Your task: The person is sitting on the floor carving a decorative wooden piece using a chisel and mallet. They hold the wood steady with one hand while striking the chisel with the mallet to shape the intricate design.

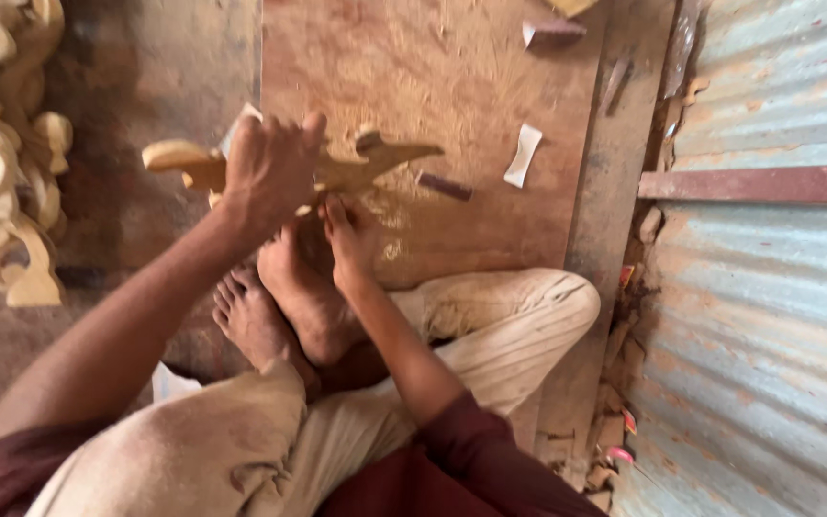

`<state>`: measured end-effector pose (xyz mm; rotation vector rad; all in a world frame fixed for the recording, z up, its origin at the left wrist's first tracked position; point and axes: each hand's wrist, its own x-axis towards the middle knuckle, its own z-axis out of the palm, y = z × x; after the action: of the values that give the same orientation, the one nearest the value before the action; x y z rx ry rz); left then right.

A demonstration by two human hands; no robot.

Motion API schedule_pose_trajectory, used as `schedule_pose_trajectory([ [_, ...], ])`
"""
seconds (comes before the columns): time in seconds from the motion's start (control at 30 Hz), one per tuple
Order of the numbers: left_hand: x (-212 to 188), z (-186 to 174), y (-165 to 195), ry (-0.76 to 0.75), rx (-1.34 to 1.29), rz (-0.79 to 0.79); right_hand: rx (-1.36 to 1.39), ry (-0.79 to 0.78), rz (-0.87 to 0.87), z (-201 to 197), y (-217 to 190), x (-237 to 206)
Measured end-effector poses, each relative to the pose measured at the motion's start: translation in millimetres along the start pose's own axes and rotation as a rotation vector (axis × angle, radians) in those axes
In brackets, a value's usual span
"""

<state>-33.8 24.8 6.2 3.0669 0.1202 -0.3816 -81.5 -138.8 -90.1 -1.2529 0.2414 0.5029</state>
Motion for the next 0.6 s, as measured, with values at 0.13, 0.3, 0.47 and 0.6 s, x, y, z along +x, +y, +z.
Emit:
schedule_pose_trajectory([
  [0.13, 0, -1, 1, -0.009, -0.020, 0.008, -0.099, 0.073, 0.098, 0, 2, 1],
  [0.3, -1, 7, 0, 0.083, 0.028, -0.012, 0.014, -0.020, 0.056, -1, 4, 2],
  [0.47, 1, 7, -1, 0.075, 0.068, -0.018, -0.027, 0.077, 0.165, -1, 4, 3],
  [0.6, -1, 0, 2, -0.021, 0.027, -0.029, -0.035, 0.054, 0.177, 0, 3, 3],
])
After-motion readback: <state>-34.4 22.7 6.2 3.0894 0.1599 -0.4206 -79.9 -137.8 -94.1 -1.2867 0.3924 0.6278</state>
